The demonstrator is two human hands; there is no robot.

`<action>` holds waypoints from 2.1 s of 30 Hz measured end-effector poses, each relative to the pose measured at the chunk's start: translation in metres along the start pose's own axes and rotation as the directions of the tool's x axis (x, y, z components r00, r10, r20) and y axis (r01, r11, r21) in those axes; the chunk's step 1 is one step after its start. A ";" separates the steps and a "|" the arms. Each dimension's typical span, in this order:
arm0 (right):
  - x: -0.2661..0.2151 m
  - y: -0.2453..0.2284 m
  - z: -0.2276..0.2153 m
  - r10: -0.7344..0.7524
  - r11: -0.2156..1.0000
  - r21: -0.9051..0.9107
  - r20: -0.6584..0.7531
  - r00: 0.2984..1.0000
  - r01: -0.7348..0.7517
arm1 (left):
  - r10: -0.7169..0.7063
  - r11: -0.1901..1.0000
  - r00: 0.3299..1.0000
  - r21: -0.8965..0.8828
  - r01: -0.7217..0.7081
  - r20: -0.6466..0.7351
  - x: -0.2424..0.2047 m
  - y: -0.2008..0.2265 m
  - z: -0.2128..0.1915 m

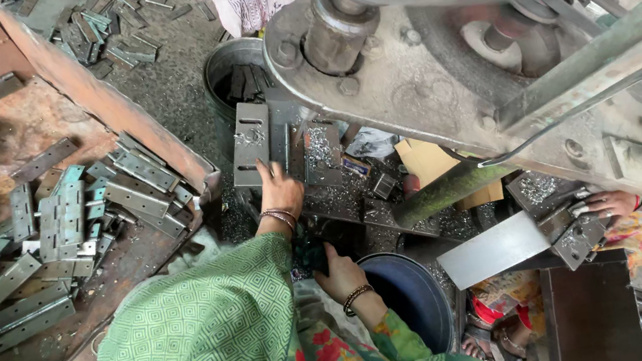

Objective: The person operates a manual press machine in a workshop. They repeatedly pick up small metal pieces, place them into the press, activate the machine, and then remove the processed pieces, placing them into a pile.

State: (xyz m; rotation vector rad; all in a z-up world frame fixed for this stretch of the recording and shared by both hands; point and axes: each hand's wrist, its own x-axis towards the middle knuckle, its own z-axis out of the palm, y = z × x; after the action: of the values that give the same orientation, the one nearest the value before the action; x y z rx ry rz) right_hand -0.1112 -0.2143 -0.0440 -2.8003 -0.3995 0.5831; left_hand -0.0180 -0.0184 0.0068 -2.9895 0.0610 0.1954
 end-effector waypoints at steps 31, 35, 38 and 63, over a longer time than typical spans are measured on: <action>0.011 0.028 0.048 0.001 0.998 0.069 -0.049 0.999 0.002 | -0.121 0.971 0.993 -0.209 0.117 -0.008 0.025 -0.026 0.024; 0.017 0.044 0.106 0.039 0.993 0.117 -0.135 0.990 -0.024 | -0.116 0.976 0.990 -0.194 0.099 -0.079 0.029 -0.032 0.031; 0.023 0.039 0.130 0.007 0.985 0.171 -0.185 0.983 0.025 | -0.110 0.983 0.993 -0.155 0.103 -0.043 0.025 -0.034 0.040; -0.008 0.004 0.036 0.073 0.989 0.133 -0.013 0.997 -0.071 | -0.128 0.983 0.991 -0.129 0.132 0.036 0.065 -0.042 0.011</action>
State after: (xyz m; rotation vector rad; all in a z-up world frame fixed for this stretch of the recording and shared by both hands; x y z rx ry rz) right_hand -0.1323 -0.2137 -0.0746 -2.6996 -0.2469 0.5776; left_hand 0.0475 0.0231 -0.0070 -3.1063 -0.1555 0.2341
